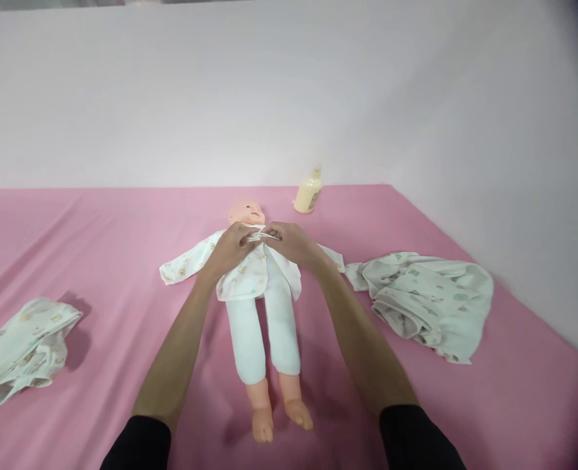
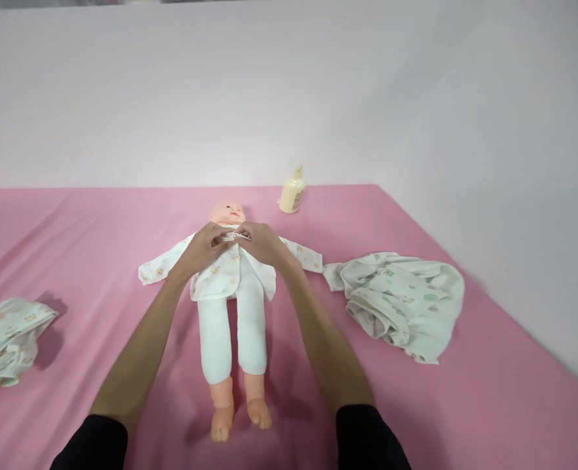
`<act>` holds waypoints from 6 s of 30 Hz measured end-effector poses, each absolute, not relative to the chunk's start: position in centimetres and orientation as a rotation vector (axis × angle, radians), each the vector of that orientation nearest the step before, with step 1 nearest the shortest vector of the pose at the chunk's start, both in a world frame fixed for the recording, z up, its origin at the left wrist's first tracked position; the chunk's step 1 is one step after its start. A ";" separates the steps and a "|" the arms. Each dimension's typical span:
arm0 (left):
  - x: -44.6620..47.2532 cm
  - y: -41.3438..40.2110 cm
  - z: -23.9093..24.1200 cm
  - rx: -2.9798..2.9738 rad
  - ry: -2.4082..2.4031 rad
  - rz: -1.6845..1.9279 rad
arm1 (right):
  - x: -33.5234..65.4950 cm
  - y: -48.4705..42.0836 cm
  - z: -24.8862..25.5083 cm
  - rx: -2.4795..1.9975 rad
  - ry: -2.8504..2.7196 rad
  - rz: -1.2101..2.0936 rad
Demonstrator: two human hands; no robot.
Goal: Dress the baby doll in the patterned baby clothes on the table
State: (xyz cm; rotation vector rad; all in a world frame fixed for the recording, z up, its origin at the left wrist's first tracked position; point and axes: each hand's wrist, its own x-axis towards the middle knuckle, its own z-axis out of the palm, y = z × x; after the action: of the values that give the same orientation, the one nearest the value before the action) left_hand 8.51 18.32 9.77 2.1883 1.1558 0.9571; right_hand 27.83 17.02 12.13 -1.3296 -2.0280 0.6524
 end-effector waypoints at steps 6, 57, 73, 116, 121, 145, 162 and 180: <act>8.7 18.5 9.5 2.284 1.169 1.010 | 27.7 17.2 12.1 -1.344 -2.022 0.664; 10.1 18.7 7.8 2.822 1.377 1.025 | 27.2 17.3 11.1 -1.366 -1.997 0.562; 9.9 18.9 7.7 2.832 1.292 1.022 | 27.9 17.8 10.6 -1.342 -2.121 0.464; 9.4 18.8 7.4 2.837 1.282 1.038 | 28.3 17.5 11.2 -1.300 -2.026 0.628; 9.4 18.9 7.1 2.801 1.289 1.048 | 28.5 17.9 10.7 -1.340 -2.016 0.599; 9.3 19.3 6.8 2.568 1.228 1.154 | 28.5 18.1 10.8 -1.300 -2.181 0.449; 9.2 19.4 7.4 2.482 1.194 1.172 | 27.9 18.1 10.0 -1.178 -2.050 0.507; 9.4 19.4 6.9 2.500 1.179 1.276 | 28.0 18.4 10.0 -1.169 -2.020 0.573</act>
State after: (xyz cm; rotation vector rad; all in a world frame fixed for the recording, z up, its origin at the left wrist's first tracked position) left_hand 9.37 19.39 6.86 2.4998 1.1793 1.2758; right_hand 27.96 18.36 9.96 -1.1692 -2.0200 0.5730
